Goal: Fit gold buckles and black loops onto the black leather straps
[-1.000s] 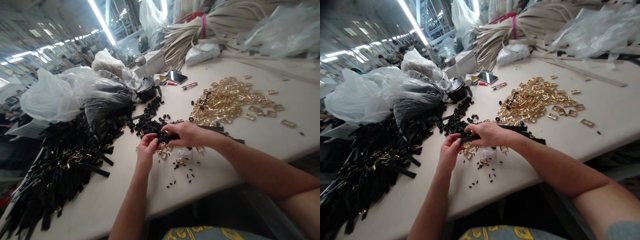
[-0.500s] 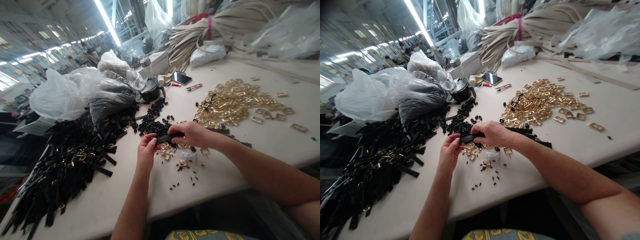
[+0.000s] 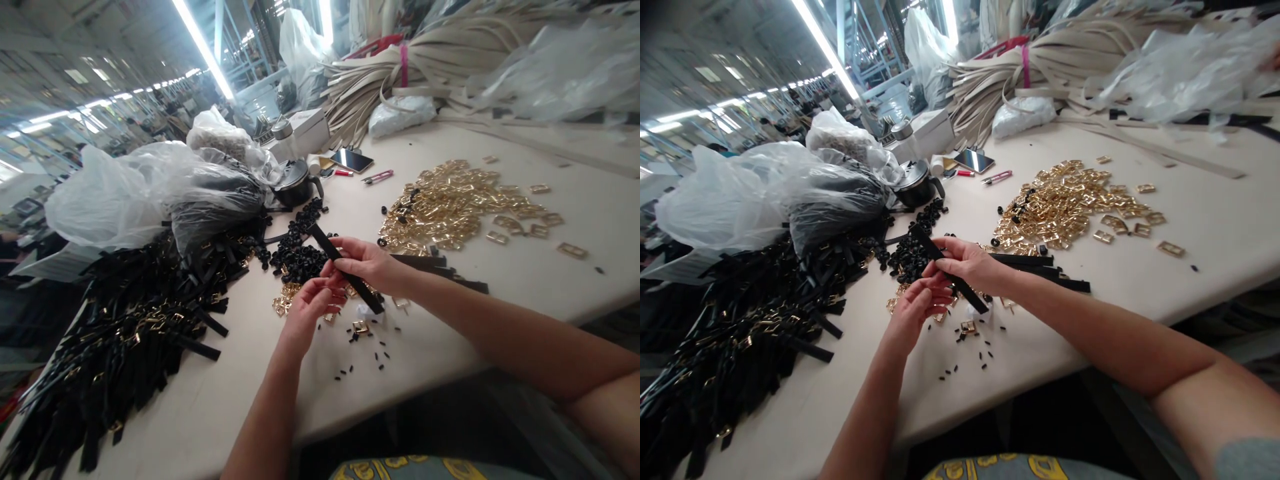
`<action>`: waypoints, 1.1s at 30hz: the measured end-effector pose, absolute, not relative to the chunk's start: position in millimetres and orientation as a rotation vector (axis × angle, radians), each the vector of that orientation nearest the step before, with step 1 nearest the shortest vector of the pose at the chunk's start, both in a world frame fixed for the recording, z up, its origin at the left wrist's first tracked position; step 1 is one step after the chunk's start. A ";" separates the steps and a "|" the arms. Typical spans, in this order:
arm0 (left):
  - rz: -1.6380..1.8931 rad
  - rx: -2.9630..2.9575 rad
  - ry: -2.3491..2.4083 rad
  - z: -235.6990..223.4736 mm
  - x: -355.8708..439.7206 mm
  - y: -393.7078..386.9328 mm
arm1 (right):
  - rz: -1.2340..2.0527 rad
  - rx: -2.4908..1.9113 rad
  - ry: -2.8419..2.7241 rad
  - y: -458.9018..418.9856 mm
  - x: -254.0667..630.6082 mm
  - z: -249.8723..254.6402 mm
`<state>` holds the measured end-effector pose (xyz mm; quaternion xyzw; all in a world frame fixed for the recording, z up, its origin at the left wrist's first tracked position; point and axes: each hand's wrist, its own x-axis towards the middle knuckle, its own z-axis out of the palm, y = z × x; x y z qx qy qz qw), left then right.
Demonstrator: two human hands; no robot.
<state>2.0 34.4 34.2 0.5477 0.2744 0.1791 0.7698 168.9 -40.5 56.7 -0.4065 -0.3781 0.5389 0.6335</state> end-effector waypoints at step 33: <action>0.357 0.918 0.662 36.9 1.8 33.8 | 0.045 -1.299 -1.771 -36.9 208.5 58.4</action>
